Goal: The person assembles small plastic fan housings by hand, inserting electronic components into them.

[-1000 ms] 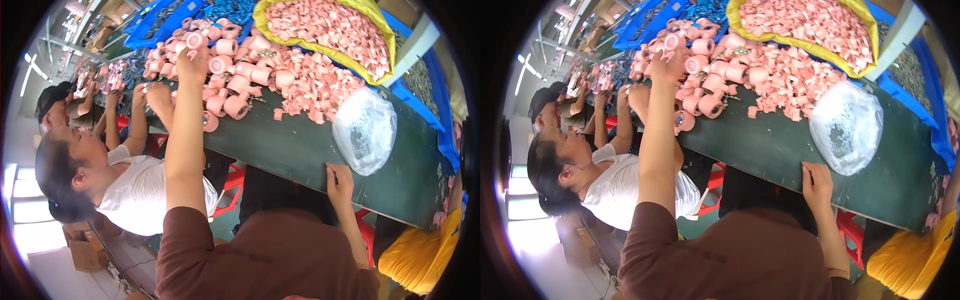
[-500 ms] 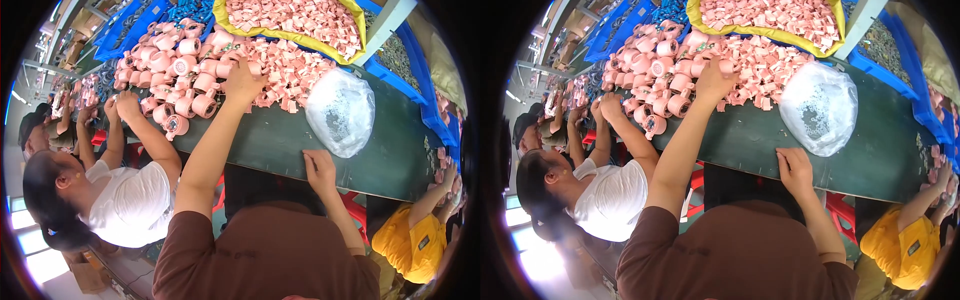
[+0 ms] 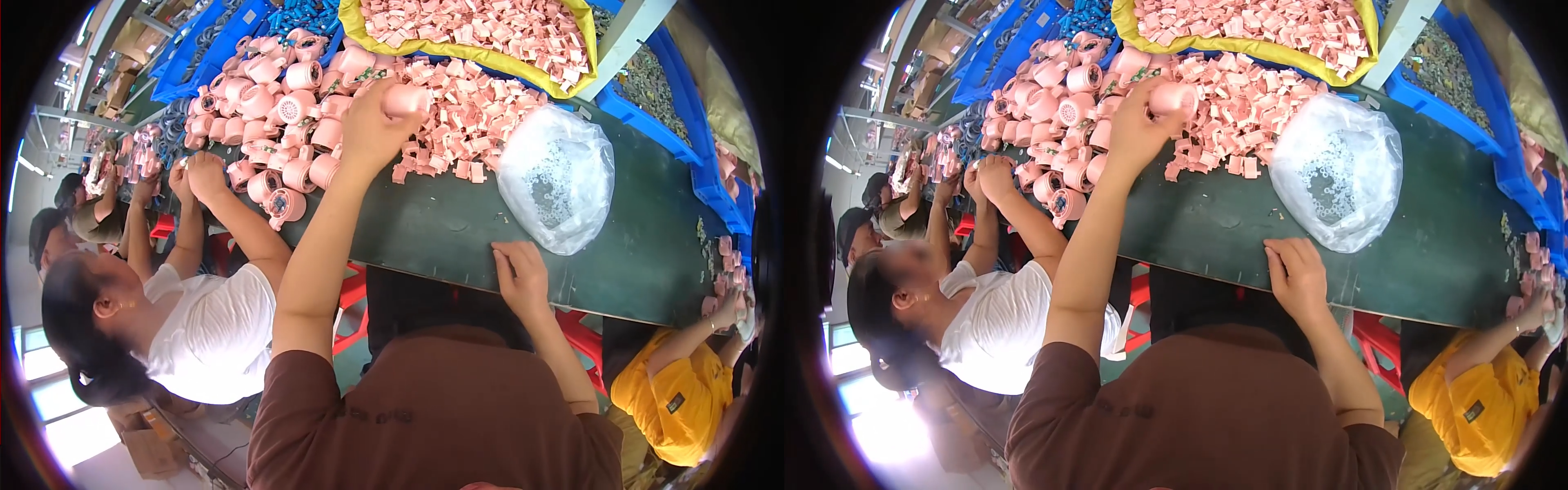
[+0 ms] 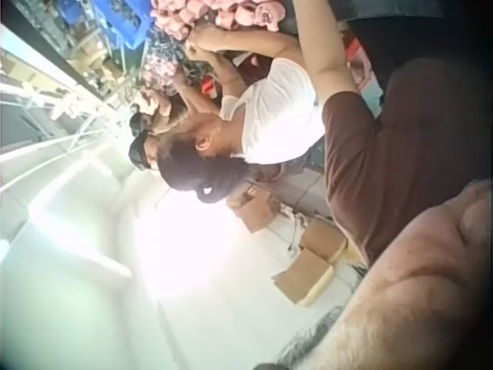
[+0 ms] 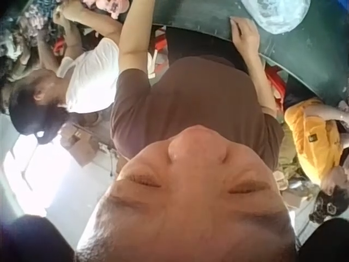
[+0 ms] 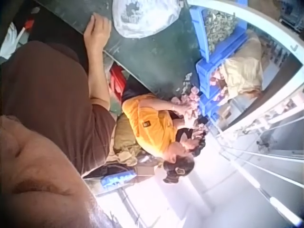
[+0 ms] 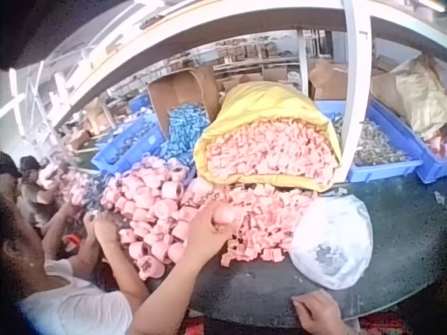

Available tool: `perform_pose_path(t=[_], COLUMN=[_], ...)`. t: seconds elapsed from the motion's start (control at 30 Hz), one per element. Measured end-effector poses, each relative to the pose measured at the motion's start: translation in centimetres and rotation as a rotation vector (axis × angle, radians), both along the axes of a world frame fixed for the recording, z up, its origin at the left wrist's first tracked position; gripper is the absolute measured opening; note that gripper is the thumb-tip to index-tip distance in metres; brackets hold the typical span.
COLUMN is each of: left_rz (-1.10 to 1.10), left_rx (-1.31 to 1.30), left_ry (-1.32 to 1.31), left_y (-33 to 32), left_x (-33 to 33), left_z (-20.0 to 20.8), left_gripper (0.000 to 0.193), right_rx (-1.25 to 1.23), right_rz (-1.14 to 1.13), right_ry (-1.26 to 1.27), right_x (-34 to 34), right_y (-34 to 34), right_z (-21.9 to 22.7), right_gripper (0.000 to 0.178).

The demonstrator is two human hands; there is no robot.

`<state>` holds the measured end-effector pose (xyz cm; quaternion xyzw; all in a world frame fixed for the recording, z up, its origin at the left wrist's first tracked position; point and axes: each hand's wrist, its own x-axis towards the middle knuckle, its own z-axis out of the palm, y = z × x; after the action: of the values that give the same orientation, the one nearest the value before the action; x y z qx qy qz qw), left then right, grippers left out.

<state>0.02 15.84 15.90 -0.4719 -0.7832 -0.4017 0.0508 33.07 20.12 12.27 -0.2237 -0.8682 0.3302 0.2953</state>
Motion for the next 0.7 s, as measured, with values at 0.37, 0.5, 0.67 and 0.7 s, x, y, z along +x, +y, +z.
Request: perform_pose_path(t=[0.37,0.5,0.67,0.7], left_rz=[-0.186,-0.035,0.308,0.202], left_rx=[0.613,0.899,1.22,1.152], left_ry=[-1.262,-1.103,-1.073,-1.091], left_y=[-2.6,-3.6,-8.5,-8.9], left_x=[-4.9,-13.3,-24.6,-24.5], left_z=[2.7,5.3,4.8,5.0], left_gripper=[0.038,0.031,0.041,0.047], right_rx=[0.011,0.019,0.0,0.01], right_rz=[0.006,-0.006,0.002,-0.001], right_ry=[0.002,0.011,0.024,0.029], right_x=[-0.2,0.1,-0.3,-0.2], right_y=[-0.1,0.0,-0.2,-0.2], right_z=[-0.2,-0.1,0.1,0.1], right_gripper=[0.011,0.011,0.011,0.011])
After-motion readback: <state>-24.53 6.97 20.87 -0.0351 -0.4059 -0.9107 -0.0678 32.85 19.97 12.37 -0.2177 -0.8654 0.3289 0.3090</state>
